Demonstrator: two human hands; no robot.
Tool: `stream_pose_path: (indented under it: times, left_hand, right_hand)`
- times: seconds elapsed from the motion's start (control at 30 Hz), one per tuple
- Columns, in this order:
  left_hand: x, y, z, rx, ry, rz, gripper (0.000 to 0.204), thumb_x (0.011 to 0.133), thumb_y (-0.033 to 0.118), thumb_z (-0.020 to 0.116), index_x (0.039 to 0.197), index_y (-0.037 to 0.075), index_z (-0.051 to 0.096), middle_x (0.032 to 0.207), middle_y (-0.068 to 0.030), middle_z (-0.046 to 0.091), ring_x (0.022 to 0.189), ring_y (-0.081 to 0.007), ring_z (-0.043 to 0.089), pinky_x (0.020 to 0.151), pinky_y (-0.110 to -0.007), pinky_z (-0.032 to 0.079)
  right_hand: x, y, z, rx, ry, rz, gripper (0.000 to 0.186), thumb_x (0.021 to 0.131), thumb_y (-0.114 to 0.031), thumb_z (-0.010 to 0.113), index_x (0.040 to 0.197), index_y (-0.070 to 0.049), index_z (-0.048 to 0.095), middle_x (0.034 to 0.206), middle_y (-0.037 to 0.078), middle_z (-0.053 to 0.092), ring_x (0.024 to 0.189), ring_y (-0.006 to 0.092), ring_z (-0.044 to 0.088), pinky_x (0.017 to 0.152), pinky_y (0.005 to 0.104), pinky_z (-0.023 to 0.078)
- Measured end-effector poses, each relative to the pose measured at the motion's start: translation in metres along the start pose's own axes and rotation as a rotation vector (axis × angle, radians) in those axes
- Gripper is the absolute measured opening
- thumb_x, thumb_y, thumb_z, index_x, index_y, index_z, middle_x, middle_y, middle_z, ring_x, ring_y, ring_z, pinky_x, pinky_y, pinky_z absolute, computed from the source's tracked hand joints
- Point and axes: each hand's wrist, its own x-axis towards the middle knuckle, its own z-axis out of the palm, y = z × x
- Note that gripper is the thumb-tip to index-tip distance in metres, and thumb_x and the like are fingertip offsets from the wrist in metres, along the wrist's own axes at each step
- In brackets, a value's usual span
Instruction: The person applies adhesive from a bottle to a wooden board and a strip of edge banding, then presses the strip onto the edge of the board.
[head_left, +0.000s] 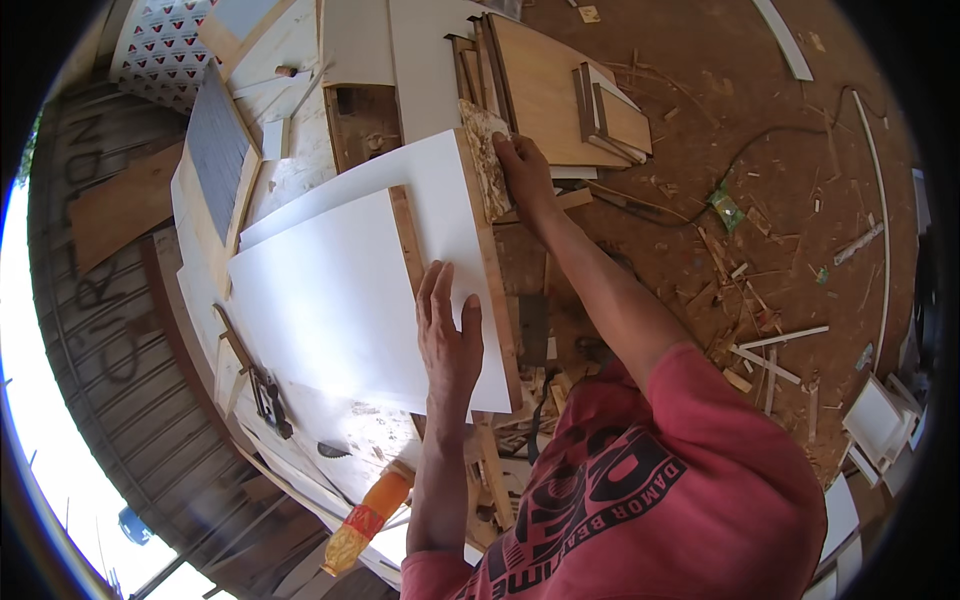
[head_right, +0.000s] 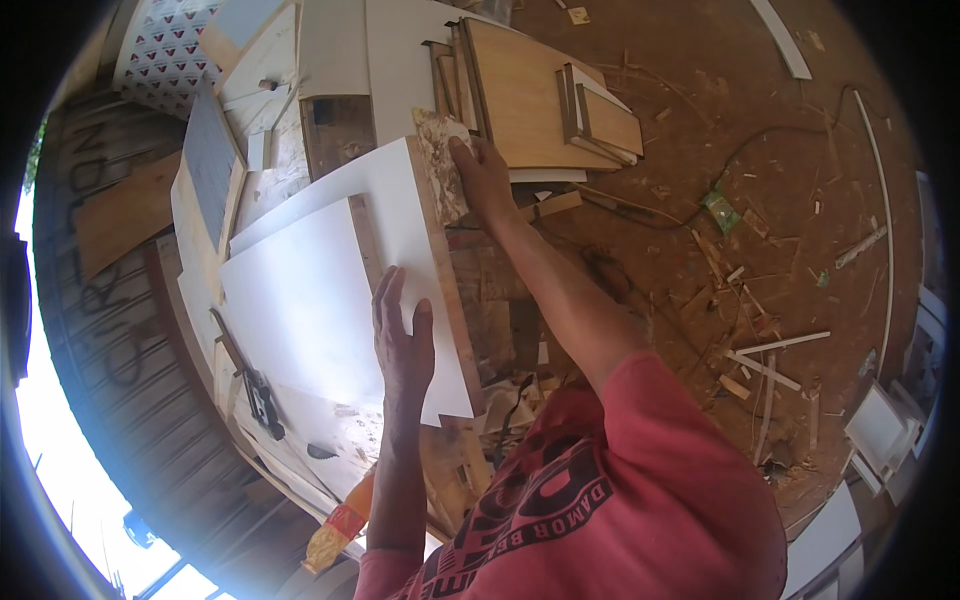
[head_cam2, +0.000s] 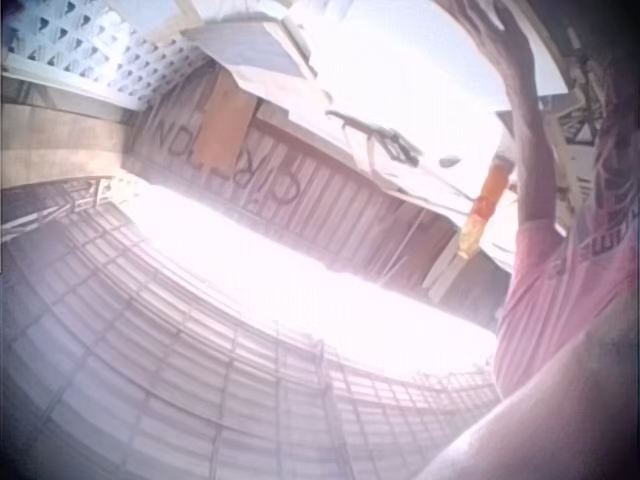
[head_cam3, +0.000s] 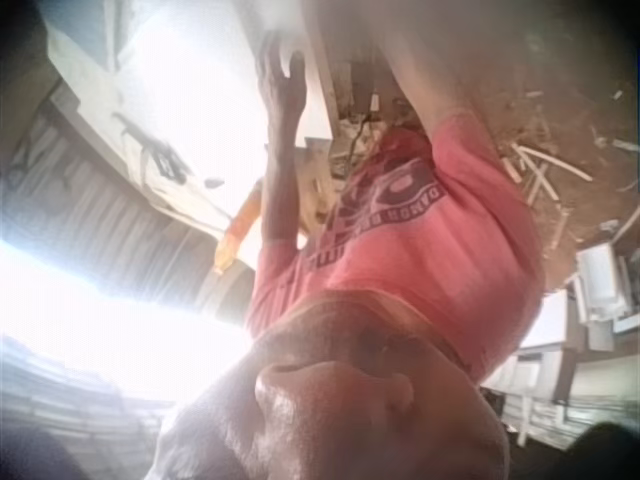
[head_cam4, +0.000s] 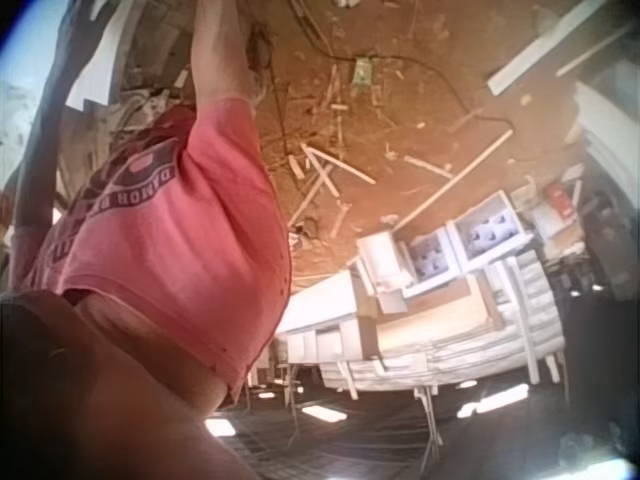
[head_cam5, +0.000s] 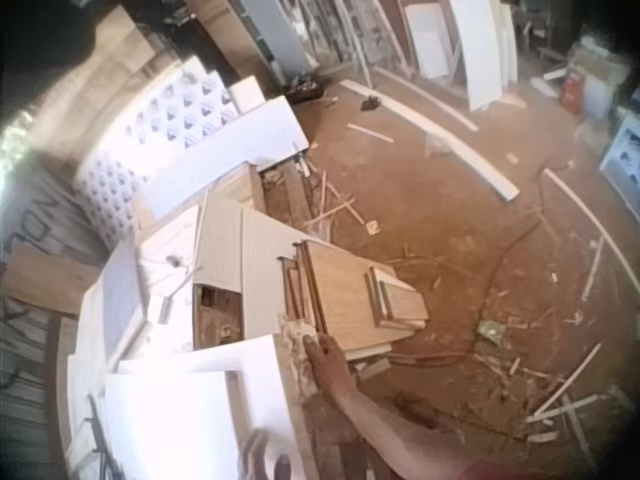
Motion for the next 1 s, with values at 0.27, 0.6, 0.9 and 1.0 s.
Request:
stream_pose_path:
  times: [0.27,0.6,0.9,1.0]
  left_hand:
    - [0.001,-0.007,0.005,0.018,0.040,0.027,0.040,0.092,0.011,0.054,0.131,0.005,0.045,0.132,-0.0168,0.047,0.123,-0.0338,0.045,0.098,-0.043,0.043]
    - [-0.003,-0.006,0.006,0.051,0.039,0.052,0.040,0.093,0.012,0.052,0.131,0.005,0.043,0.132,-0.0171,0.046,0.123,-0.0338,0.045,0.099,-0.043,0.041]
    - [-0.003,-0.002,0.006,0.049,0.035,0.054,0.039,0.094,0.015,0.051,0.131,0.004,0.044,0.131,-0.0170,0.048,0.123,-0.0336,0.046,0.101,-0.043,0.040]
    - [-0.002,-0.003,0.005,0.066,0.028,0.066,0.041,0.092,0.012,0.052,0.132,0.005,0.043,0.130,-0.0175,0.047,0.121,-0.0336,0.046,0.098,-0.043,0.042]
  right_hand:
    - [0.000,0.011,-0.035,-0.106,0.119,0.141,0.061,0.087,-0.040,0.061,0.123,0.009,0.050,0.105,0.019,0.062,0.097,0.0196,0.059,0.084,0.0287,0.046]
    - [-0.100,0.030,-0.034,0.120,-0.078,0.153,0.047,0.096,-0.033,0.052,0.126,0.003,0.048,0.105,0.008,0.060,0.093,0.0114,0.057,0.081,0.0258,0.046]
    - [-0.096,0.049,-0.017,-0.034,-0.019,0.029,0.053,0.095,-0.035,0.054,0.129,0.005,0.045,0.114,0.013,0.057,0.100,0.0154,0.055,0.086,0.0272,0.045]
    - [-0.087,0.055,-0.026,-0.109,0.041,0.035,0.056,0.094,-0.035,0.055,0.130,0.006,0.043,0.115,0.014,0.057,0.101,0.0166,0.056,0.085,0.0281,0.046]
